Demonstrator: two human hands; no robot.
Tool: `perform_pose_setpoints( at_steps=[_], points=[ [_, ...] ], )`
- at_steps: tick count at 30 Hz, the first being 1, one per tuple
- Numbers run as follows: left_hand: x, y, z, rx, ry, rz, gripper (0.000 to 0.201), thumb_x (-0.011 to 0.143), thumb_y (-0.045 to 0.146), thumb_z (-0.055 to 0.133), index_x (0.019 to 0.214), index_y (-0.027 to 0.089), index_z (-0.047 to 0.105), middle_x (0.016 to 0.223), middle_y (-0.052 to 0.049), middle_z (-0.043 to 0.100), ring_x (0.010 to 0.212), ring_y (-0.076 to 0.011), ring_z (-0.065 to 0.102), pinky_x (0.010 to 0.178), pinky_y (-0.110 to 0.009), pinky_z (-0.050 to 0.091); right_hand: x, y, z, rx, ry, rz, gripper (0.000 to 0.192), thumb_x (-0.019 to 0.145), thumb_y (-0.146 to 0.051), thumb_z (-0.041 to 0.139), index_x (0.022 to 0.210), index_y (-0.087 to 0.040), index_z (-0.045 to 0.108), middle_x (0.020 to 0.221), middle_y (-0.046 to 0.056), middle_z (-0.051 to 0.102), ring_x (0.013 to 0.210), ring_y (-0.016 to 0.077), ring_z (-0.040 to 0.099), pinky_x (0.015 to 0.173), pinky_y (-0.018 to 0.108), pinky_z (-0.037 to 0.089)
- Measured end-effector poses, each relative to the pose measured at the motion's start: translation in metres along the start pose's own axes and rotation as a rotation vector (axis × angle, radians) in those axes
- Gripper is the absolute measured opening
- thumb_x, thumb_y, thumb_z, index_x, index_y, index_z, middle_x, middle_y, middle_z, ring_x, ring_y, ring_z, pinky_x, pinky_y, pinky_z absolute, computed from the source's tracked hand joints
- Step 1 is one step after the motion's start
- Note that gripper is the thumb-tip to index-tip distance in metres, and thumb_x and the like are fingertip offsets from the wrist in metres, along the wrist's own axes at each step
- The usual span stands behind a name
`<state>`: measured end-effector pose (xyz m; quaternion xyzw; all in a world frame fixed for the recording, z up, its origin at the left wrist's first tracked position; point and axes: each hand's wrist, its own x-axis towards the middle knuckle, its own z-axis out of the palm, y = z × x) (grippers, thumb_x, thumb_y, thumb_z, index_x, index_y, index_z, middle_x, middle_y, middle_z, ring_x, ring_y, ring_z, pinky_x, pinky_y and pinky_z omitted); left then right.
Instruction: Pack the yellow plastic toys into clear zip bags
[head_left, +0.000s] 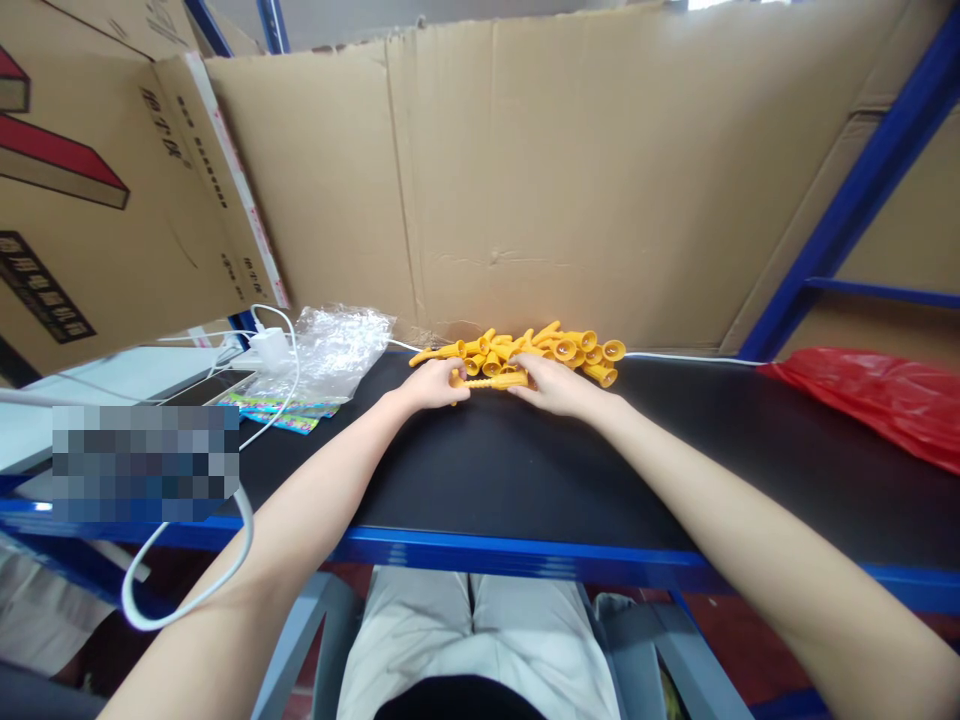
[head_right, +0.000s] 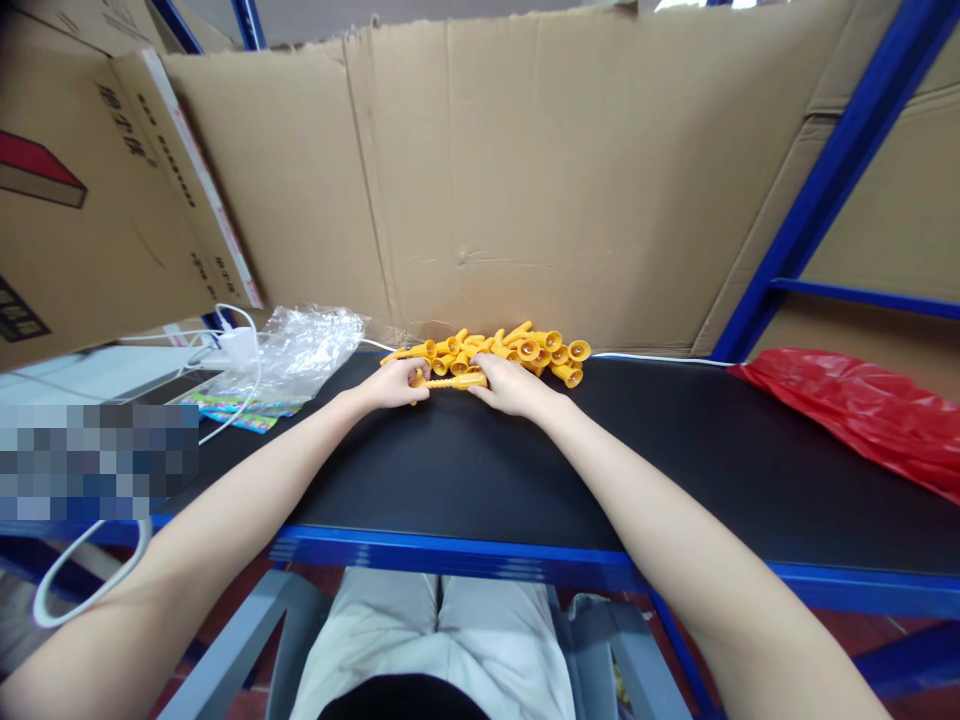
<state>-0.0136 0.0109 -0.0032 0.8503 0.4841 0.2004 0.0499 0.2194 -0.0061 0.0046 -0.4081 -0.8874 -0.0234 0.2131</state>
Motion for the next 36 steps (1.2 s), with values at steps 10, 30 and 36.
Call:
perform_pose_setpoints(
  at_steps=[10, 30, 36],
  points=[
    [0.001, 0.000, -0.002, 0.090, 0.033, -0.070, 0.029, 0.066, 0.035, 0.054, 0.091, 0.022, 0.056, 0.070, 0.000, 0.058, 0.073, -0.0176, 0.056, 0.067, -0.025, 0.039, 0.002, 0.016, 0.002, 0.322, -0.061, 0.100, 0.045, 0.070, -0.013, 0.059, 0.113, -0.015, 0.045, 0.102, 0.009, 0.058, 0.082, 0.0164, 0.059, 0.076, 0.034, 0.050],
    [0.002, -0.006, 0.000, 0.135, 0.064, -0.009, 0.031, 0.066, 0.037, 0.056, 0.093, 0.022, 0.058, 0.068, 0.001, 0.059, 0.068, -0.0161, 0.055, 0.063, -0.024, 0.038, 0.002, 0.010, 0.005, 0.804, -0.255, 0.445, 0.059, 0.082, -0.064, 0.031, 0.066, -0.013, 0.054, 0.050, 0.007, 0.058, 0.037, 0.0094, 0.049, 0.035, 0.021, 0.034],
    [0.001, -0.003, -0.001, 0.127, 0.045, -0.026, 0.030, 0.066, 0.036, 0.056, 0.093, 0.022, 0.058, 0.071, 0.000, 0.060, 0.072, -0.0168, 0.057, 0.065, -0.025, 0.039, -0.002, 0.014, 0.000, 0.842, -0.324, 0.378, 0.046, 0.075, -0.046, 0.062, 0.106, -0.015, 0.048, 0.082, 0.007, 0.067, 0.056, 0.0106, 0.060, 0.046, 0.020, 0.042]
  ],
)
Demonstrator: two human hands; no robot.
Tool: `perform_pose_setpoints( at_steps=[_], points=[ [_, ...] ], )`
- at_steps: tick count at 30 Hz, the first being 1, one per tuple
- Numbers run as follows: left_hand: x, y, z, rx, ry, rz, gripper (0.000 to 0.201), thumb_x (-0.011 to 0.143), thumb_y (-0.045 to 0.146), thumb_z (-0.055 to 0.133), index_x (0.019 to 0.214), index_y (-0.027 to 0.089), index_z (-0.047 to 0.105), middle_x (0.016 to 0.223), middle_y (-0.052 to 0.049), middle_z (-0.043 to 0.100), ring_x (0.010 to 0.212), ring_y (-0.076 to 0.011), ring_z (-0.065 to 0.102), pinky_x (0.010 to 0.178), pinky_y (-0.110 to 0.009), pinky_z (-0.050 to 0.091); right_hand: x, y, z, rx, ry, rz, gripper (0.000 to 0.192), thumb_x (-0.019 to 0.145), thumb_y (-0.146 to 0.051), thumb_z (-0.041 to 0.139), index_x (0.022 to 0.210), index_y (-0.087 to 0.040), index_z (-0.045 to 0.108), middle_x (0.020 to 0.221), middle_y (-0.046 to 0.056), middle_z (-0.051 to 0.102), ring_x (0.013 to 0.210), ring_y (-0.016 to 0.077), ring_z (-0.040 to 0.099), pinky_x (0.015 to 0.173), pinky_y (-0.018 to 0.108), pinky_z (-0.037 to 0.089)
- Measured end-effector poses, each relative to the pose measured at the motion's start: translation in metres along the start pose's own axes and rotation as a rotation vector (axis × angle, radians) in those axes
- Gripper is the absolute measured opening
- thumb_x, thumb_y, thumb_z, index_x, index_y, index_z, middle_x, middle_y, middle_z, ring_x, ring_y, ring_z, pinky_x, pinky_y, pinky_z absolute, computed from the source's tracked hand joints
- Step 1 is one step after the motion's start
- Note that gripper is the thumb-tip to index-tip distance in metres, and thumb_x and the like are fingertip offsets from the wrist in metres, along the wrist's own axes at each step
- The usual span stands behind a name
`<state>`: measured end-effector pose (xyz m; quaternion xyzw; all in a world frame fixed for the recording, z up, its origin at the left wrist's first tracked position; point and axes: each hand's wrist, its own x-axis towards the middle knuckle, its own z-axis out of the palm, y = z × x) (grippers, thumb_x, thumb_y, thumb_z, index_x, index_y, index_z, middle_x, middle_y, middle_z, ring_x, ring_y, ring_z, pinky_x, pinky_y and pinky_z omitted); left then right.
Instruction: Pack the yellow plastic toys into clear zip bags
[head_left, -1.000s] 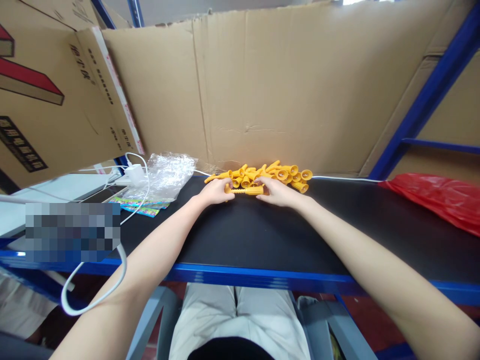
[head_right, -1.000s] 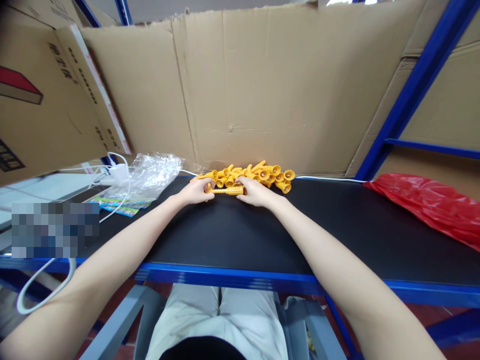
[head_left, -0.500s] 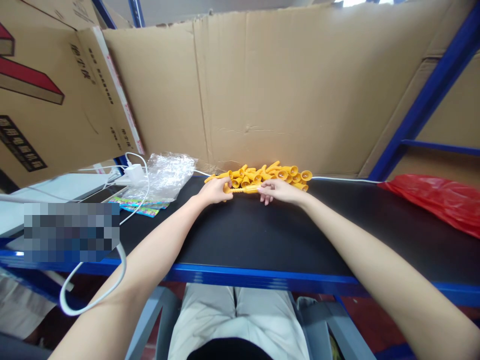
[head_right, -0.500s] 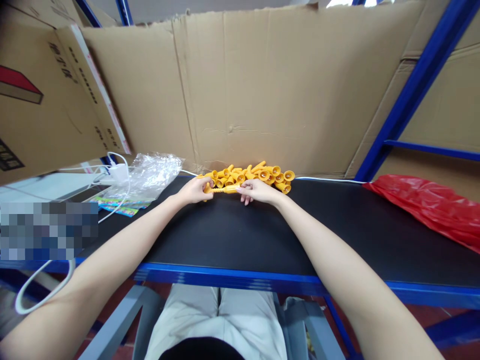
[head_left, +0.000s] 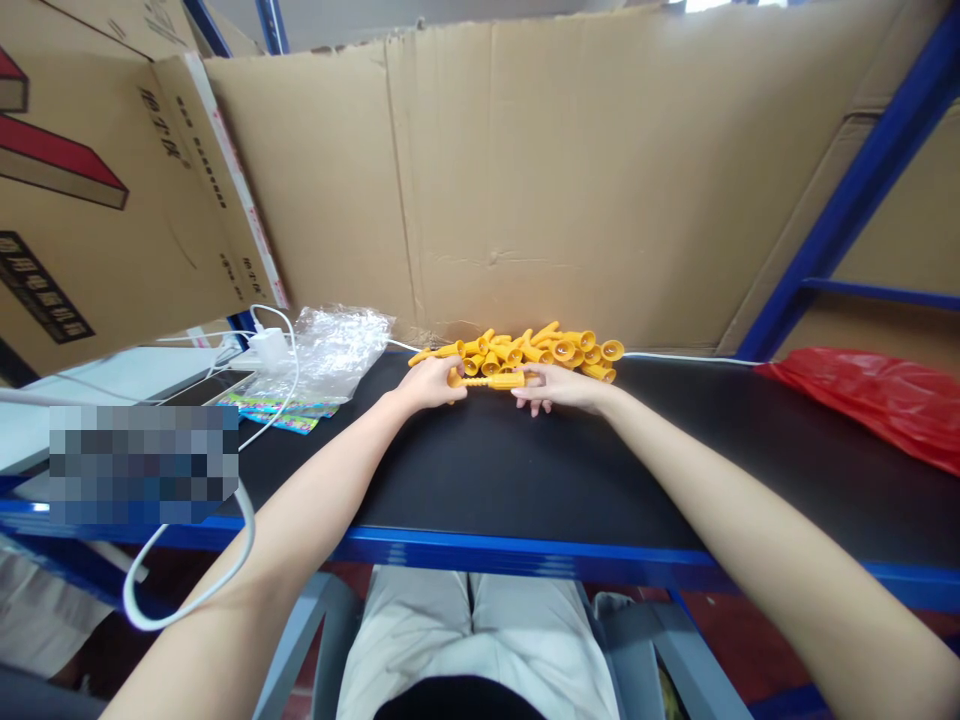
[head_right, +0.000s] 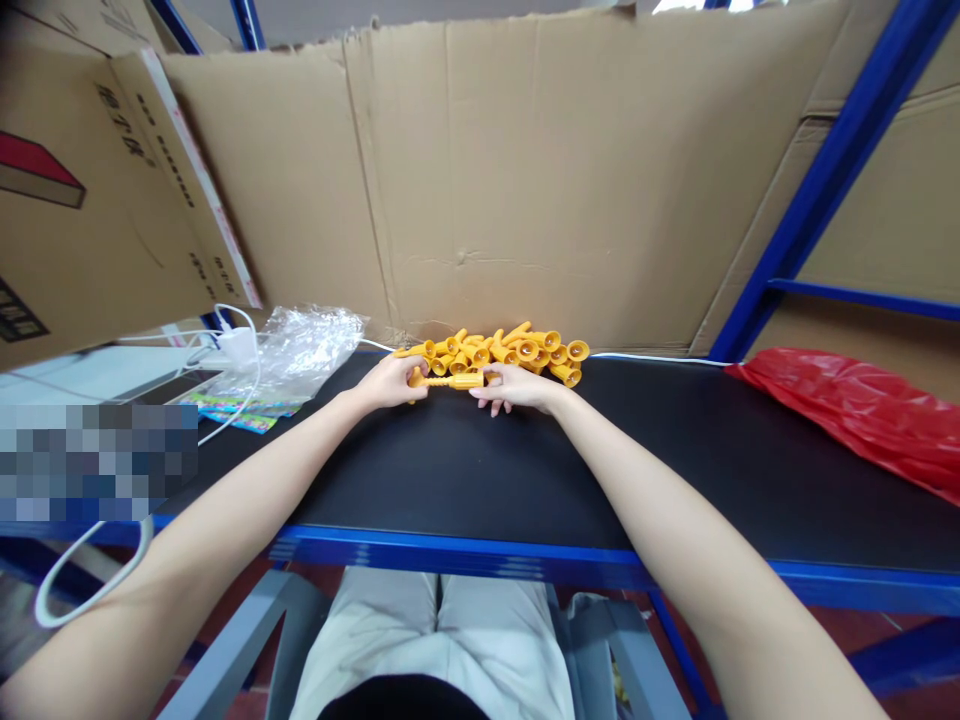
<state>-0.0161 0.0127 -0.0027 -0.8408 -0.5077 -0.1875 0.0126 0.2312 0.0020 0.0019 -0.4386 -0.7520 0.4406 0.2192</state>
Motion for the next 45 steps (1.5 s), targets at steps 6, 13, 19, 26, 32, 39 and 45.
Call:
perform_pose_setpoints(
  at_steps=[6, 13, 19, 26, 32, 39, 45],
  points=[
    [0.000, -0.002, 0.000, 0.021, 0.012, 0.011, 0.030, 0.067, 0.037, 0.055, 0.093, 0.022, 0.058, 0.073, 0.000, 0.060, 0.072, -0.0170, 0.056, 0.066, -0.025, 0.039, 0.001, 0.001, 0.002, 0.009, 0.002, -0.021, 0.039, 0.079, -0.049, 0.054, 0.095, -0.014, 0.050, 0.081, 0.008, 0.068, 0.053, 0.0094, 0.059, 0.047, 0.020, 0.041],
    [0.001, -0.004, 0.003, 0.048, 0.040, 0.031, 0.030, 0.067, 0.038, 0.055, 0.092, 0.022, 0.058, 0.074, -0.001, 0.061, 0.073, -0.0175, 0.057, 0.064, -0.025, 0.040, 0.008, 0.003, 0.008, 0.062, 0.060, 0.032, 0.058, 0.081, -0.063, 0.037, 0.072, -0.010, 0.058, 0.054, 0.008, 0.062, 0.040, 0.0077, 0.051, 0.037, 0.019, 0.032],
    [0.001, -0.004, 0.003, 0.043, 0.050, 0.037, 0.030, 0.067, 0.037, 0.055, 0.093, 0.021, 0.059, 0.072, 0.000, 0.061, 0.071, -0.0170, 0.057, 0.062, -0.025, 0.039, 0.010, 0.002, 0.008, 0.062, 0.071, 0.058, 0.063, 0.081, -0.066, 0.030, 0.070, -0.011, 0.058, 0.049, 0.008, 0.060, 0.037, 0.0089, 0.050, 0.034, 0.020, 0.032],
    [0.002, -0.006, 0.004, 0.047, 0.056, 0.053, 0.029, 0.066, 0.037, 0.056, 0.091, 0.021, 0.059, 0.072, 0.000, 0.061, 0.070, -0.0172, 0.057, 0.061, -0.025, 0.039, 0.001, 0.002, -0.001, 0.071, 0.005, -0.010, 0.051, 0.074, -0.040, 0.065, 0.113, -0.014, 0.046, 0.080, 0.007, 0.067, 0.057, 0.0098, 0.060, 0.049, 0.019, 0.044],
    [0.001, -0.003, 0.003, 0.054, 0.039, 0.028, 0.029, 0.067, 0.036, 0.056, 0.091, 0.021, 0.059, 0.073, 0.000, 0.062, 0.072, -0.0171, 0.058, 0.062, -0.025, 0.040, 0.006, 0.008, 0.000, 0.077, 0.033, -0.032, 0.033, 0.078, -0.043, 0.059, 0.092, -0.014, 0.050, 0.077, 0.009, 0.067, 0.054, 0.0093, 0.058, 0.046, 0.020, 0.041],
    [0.001, -0.005, 0.004, 0.062, 0.053, 0.048, 0.029, 0.066, 0.037, 0.056, 0.091, 0.022, 0.059, 0.073, -0.001, 0.062, 0.073, -0.0182, 0.058, 0.063, -0.026, 0.040, 0.009, 0.013, -0.001, 0.073, 0.016, -0.039, 0.044, 0.071, -0.038, 0.067, 0.102, -0.014, 0.047, 0.076, 0.006, 0.066, 0.056, 0.0102, 0.059, 0.047, 0.020, 0.041],
    [0.001, -0.006, 0.005, 0.059, 0.062, 0.048, 0.028, 0.066, 0.037, 0.055, 0.090, 0.022, 0.059, 0.073, 0.000, 0.061, 0.073, -0.0183, 0.058, 0.063, -0.026, 0.041, 0.009, 0.013, 0.000, 0.076, 0.038, -0.046, 0.043, 0.069, -0.032, 0.068, 0.099, -0.014, 0.043, 0.071, 0.003, 0.064, 0.052, 0.0094, 0.057, 0.045, 0.020, 0.039]
  ],
)
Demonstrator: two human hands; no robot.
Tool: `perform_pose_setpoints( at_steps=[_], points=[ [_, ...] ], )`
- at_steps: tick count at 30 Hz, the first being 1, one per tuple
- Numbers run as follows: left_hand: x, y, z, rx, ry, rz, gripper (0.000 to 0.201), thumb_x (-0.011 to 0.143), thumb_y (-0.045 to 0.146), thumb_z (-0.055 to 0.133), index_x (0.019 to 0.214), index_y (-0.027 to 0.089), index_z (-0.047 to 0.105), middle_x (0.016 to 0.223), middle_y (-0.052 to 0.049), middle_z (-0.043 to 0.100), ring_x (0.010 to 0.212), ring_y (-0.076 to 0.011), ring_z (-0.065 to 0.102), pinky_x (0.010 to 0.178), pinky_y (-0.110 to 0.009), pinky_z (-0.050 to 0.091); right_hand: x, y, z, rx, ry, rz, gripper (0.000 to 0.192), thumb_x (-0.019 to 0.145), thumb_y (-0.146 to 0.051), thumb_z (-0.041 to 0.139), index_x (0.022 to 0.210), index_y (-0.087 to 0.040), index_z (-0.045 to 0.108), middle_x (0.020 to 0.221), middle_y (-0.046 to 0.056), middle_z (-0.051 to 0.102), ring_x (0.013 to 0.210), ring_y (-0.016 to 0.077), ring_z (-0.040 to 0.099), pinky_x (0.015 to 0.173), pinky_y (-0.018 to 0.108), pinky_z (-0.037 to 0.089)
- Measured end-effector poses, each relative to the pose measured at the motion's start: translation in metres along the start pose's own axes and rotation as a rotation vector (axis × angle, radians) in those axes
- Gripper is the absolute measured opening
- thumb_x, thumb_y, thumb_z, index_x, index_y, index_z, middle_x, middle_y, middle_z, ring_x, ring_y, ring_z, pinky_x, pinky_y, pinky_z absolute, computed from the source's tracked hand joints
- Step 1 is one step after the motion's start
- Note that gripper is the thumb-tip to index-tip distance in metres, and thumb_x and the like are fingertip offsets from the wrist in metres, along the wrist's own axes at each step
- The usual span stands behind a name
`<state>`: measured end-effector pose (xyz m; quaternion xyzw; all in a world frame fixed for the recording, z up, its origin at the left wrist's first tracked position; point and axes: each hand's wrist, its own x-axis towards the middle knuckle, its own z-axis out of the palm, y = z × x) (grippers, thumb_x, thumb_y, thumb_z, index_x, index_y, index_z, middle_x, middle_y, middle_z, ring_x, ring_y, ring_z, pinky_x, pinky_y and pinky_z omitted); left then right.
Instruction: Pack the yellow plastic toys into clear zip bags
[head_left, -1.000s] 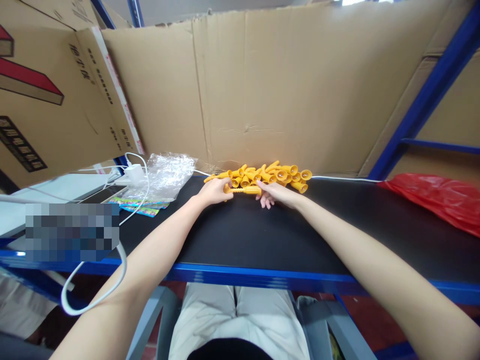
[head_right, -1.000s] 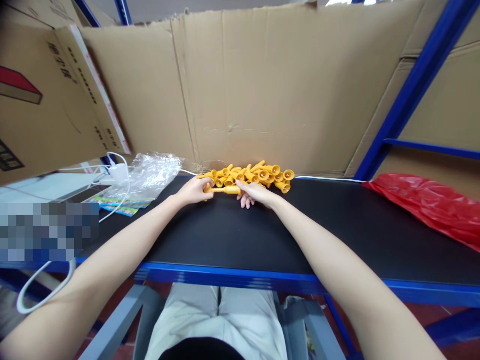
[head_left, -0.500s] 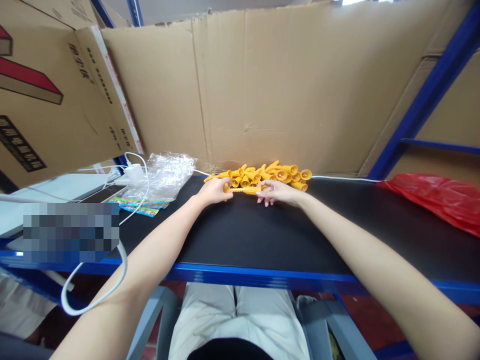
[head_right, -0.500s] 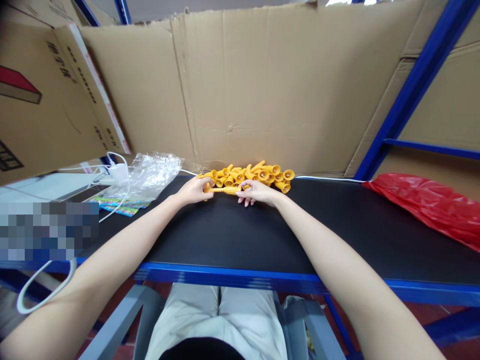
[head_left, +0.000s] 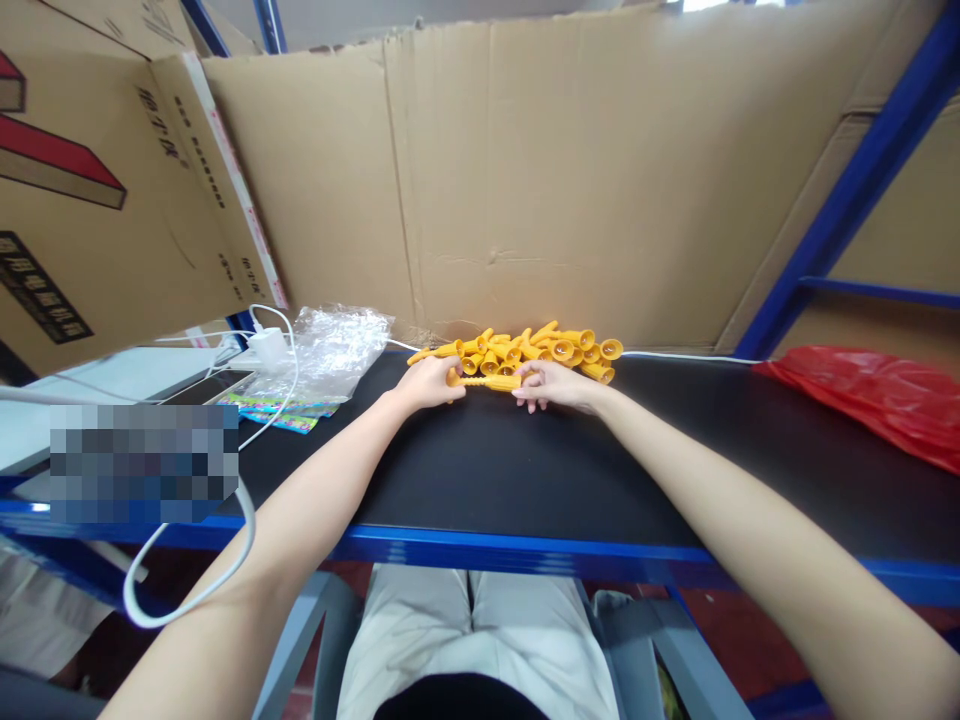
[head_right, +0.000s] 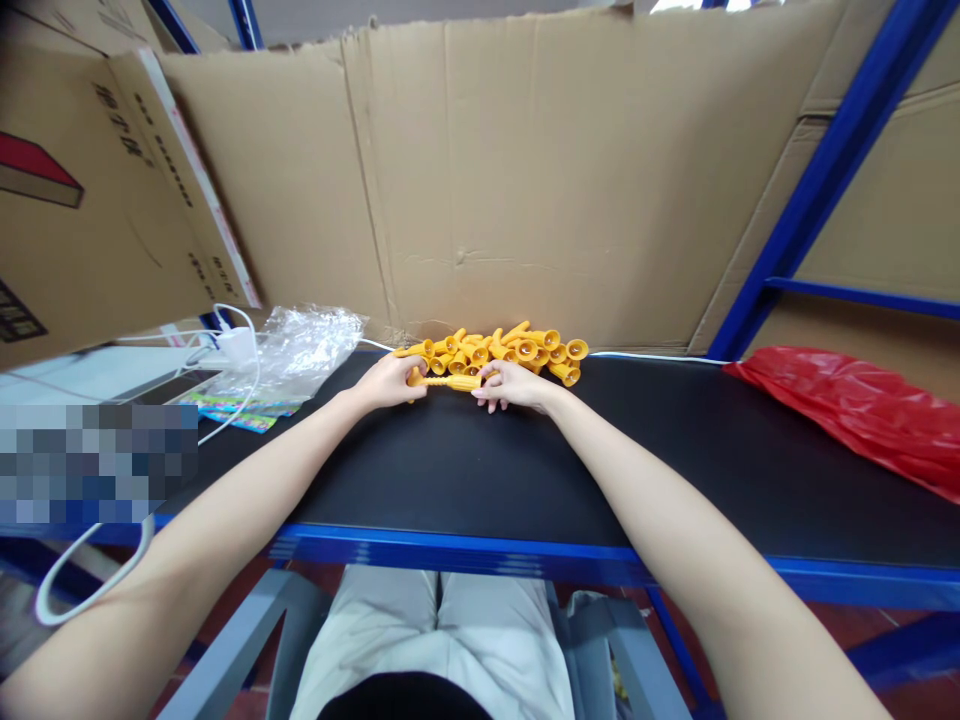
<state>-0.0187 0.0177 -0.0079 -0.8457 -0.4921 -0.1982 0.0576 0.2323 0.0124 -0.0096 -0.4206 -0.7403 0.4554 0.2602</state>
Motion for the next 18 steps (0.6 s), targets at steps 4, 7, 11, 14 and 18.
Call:
perform_pose_setpoints(
  at_steps=[4, 7, 11, 14, 18],
  points=[
    [-0.0002, 0.0007, -0.0006, 0.002, -0.016, -0.017, 0.028, 0.066, 0.037, 0.056, 0.089, 0.022, 0.059, 0.074, 0.000, 0.062, 0.074, -0.0185, 0.058, 0.064, -0.026, 0.041, -0.0004, -0.0008, -0.0008, -0.013, 0.006, -0.003, 0.036, 0.073, -0.041, 0.064, 0.091, -0.014, 0.049, 0.072, 0.006, 0.065, 0.053, 0.0097, 0.058, 0.045, 0.020, 0.041],
    [-0.0005, 0.0009, -0.0006, -0.003, -0.017, -0.014, 0.029, 0.066, 0.038, 0.056, 0.090, 0.022, 0.059, 0.074, 0.000, 0.062, 0.074, -0.0182, 0.058, 0.063, -0.026, 0.041, 0.0007, 0.0011, -0.0027, -0.036, -0.006, -0.014, 0.037, 0.075, -0.047, 0.060, 0.089, -0.013, 0.053, 0.071, 0.008, 0.065, 0.055, 0.0106, 0.059, 0.046, 0.020, 0.042],
    [-0.0012, 0.0011, -0.0008, -0.010, -0.020, -0.002, 0.028, 0.066, 0.038, 0.055, 0.089, 0.022, 0.059, 0.073, 0.000, 0.062, 0.072, -0.0177, 0.058, 0.061, -0.025, 0.040, 0.0013, 0.0015, -0.0034, -0.048, -0.021, -0.035, 0.038, 0.077, -0.051, 0.057, 0.079, -0.013, 0.054, 0.068, 0.007, 0.065, 0.055, 0.0108, 0.059, 0.046, 0.020, 0.042],
    [-0.0018, 0.0017, -0.0014, -0.012, -0.021, 0.008, 0.028, 0.066, 0.037, 0.055, 0.089, 0.022, 0.059, 0.072, 0.000, 0.062, 0.072, -0.0177, 0.058, 0.061, -0.025, 0.039, 0.0004, -0.0015, -0.0015, -0.045, -0.016, -0.023, 0.040, 0.077, -0.053, 0.055, 0.073, -0.013, 0.053, 0.065, 0.007, 0.064, 0.053, 0.0104, 0.059, 0.045, 0.020, 0.041],
    [-0.0019, 0.0031, -0.0024, -0.013, -0.021, 0.012, 0.026, 0.066, 0.036, 0.055, 0.088, 0.022, 0.059, 0.070, 0.001, 0.062, 0.072, -0.0178, 0.059, 0.061, -0.025, 0.040, 0.0005, -0.0030, 0.0011, -0.026, 0.000, -0.006, 0.042, 0.078, -0.055, 0.052, 0.070, -0.014, 0.051, 0.064, 0.007, 0.064, 0.051, 0.0095, 0.057, 0.043, 0.020, 0.040]
  ],
)
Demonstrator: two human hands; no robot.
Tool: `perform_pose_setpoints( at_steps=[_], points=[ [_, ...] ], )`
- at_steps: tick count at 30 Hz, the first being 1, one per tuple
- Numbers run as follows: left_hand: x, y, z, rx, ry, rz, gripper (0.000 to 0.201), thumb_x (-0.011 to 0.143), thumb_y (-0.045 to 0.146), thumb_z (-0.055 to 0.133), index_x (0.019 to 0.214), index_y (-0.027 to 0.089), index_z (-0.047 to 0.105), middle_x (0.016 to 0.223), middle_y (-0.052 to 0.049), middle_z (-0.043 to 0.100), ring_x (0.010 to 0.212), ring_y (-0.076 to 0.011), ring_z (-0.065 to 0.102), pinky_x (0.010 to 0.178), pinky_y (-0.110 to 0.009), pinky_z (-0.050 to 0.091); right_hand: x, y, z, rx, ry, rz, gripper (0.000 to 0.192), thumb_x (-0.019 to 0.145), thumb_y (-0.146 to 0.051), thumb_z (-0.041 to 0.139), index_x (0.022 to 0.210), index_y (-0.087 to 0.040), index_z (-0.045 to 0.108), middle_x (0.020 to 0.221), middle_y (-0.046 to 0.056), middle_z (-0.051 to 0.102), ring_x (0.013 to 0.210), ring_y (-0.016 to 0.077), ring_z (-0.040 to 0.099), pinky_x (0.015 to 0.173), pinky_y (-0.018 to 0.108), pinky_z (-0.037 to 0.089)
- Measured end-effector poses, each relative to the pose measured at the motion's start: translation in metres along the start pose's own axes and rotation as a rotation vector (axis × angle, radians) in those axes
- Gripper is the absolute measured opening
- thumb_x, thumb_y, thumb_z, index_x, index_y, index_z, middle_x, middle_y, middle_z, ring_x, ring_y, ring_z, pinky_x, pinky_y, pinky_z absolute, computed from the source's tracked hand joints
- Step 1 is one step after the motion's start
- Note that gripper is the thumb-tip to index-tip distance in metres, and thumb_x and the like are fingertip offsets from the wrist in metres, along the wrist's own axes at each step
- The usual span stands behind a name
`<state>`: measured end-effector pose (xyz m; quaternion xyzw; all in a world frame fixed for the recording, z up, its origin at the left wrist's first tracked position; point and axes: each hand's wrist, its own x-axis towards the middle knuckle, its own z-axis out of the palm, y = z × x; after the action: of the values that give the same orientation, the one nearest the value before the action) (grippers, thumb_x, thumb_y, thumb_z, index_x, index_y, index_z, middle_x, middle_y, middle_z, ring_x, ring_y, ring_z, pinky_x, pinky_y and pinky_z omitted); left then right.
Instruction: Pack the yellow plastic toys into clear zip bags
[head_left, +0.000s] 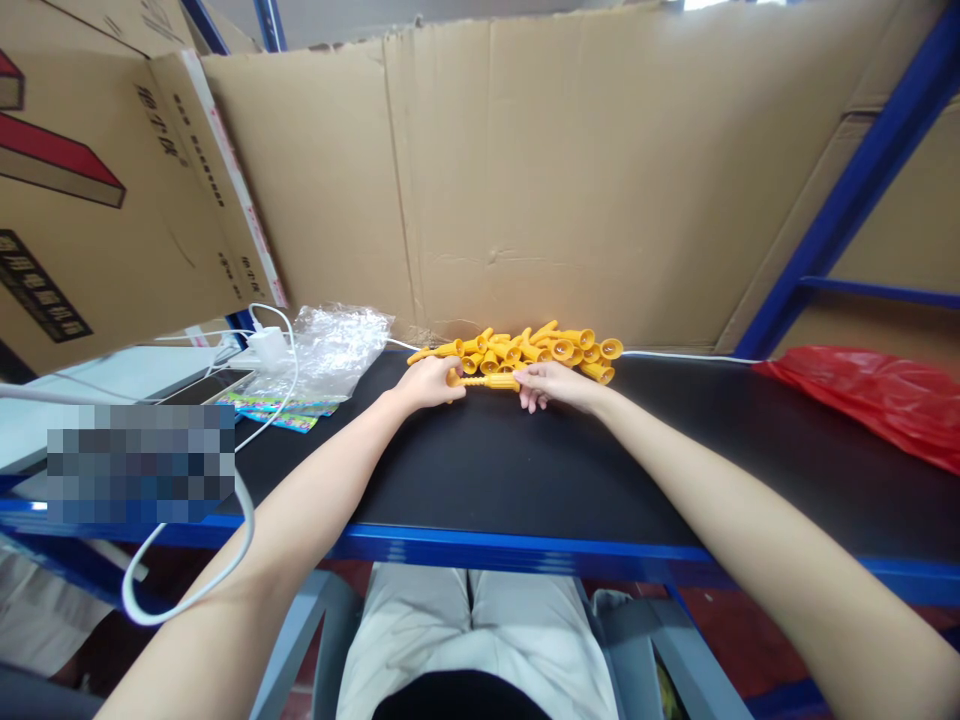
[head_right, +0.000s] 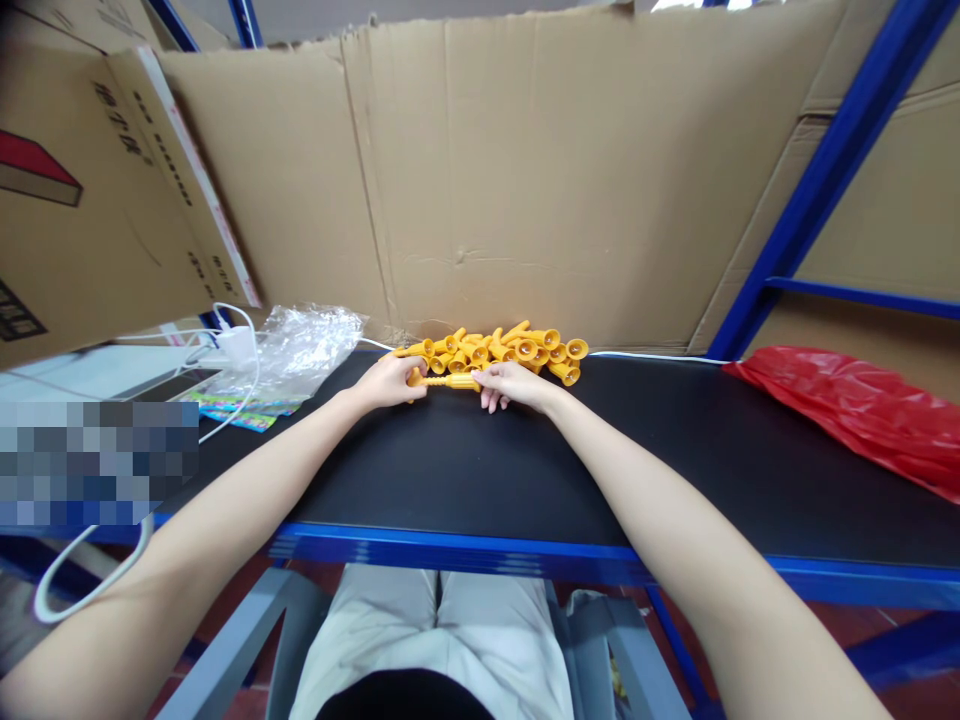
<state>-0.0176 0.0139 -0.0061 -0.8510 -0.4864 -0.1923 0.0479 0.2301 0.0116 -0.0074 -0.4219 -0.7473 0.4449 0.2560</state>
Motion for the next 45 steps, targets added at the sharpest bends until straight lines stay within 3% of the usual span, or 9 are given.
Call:
perform_pose_setpoints(
  at_steps=[16, 22, 29, 35, 39, 45],
  points=[
    [0.0019, -0.0032, 0.0001, 0.025, 0.004, -0.033, 0.029, 0.067, 0.038, 0.055, 0.091, 0.022, 0.059, 0.073, 0.000, 0.061, 0.072, -0.0172, 0.058, 0.062, -0.025, 0.040, -0.0015, -0.0040, 0.0055, -0.005, 0.025, 0.031, 0.040, 0.084, -0.053, 0.043, 0.076, -0.014, 0.048, 0.068, 0.007, 0.065, 0.050, 0.0079, 0.055, 0.042, 0.018, 0.036],
    [0.0015, -0.0014, -0.0007, 0.008, -0.010, -0.039, 0.029, 0.067, 0.038, 0.055, 0.092, 0.023, 0.058, 0.072, 0.000, 0.061, 0.072, -0.0168, 0.058, 0.063, -0.025, 0.040, -0.0037, -0.0036, 0.0043, 0.005, 0.020, 0.025, 0.040, 0.073, -0.043, 0.065, 0.097, -0.016, 0.047, 0.082, 0.007, 0.068, 0.057, 0.0093, 0.059, 0.045, 0.019, 0.038],
    [0.0020, 0.0005, -0.0007, 0.056, 0.050, -0.069, 0.030, 0.070, 0.039, 0.053, 0.095, 0.023, 0.058, 0.071, 0.000, 0.062, 0.070, -0.0172, 0.058, 0.060, -0.024, 0.039, -0.0017, -0.0036, 0.0060, 0.013, 0.044, 0.007, 0.033, 0.079, -0.046, 0.055, 0.083, -0.014, 0.052, 0.082, 0.010, 0.068, 0.054, 0.0079, 0.058, 0.040, 0.017, 0.036],
    [0.0017, 0.0018, -0.0018, 0.037, 0.021, -0.040, 0.029, 0.069, 0.039, 0.054, 0.092, 0.023, 0.058, 0.073, 0.000, 0.062, 0.071, -0.0166, 0.058, 0.059, -0.024, 0.037, -0.0005, -0.0009, 0.0070, 0.023, 0.075, -0.024, 0.043, 0.076, -0.043, 0.061, 0.105, -0.015, 0.047, 0.082, 0.008, 0.068, 0.051, 0.0088, 0.058, 0.039, 0.019, 0.039],
    [0.0014, 0.0025, -0.0029, 0.017, 0.003, -0.044, 0.029, 0.068, 0.037, 0.055, 0.092, 0.023, 0.058, 0.078, 0.000, 0.064, 0.073, -0.0169, 0.059, 0.059, -0.024, 0.037, -0.0003, 0.0016, 0.0060, 0.021, 0.089, -0.037, 0.046, 0.074, -0.041, 0.063, 0.109, -0.016, 0.046, 0.081, 0.007, 0.068, 0.051, 0.0095, 0.058, 0.042, 0.020, 0.043],
    [0.0005, 0.0049, -0.0030, 0.009, -0.005, -0.037, 0.028, 0.067, 0.037, 0.055, 0.091, 0.022, 0.060, 0.078, -0.001, 0.065, 0.073, -0.0168, 0.060, 0.059, -0.024, 0.037, -0.0025, -0.0003, 0.0044, -0.023, 0.071, -0.062, 0.038, 0.075, -0.045, 0.061, 0.095, -0.013, 0.053, 0.075, 0.008, 0.068, 0.050, 0.0102, 0.058, 0.046, 0.022, 0.046]
  ],
)
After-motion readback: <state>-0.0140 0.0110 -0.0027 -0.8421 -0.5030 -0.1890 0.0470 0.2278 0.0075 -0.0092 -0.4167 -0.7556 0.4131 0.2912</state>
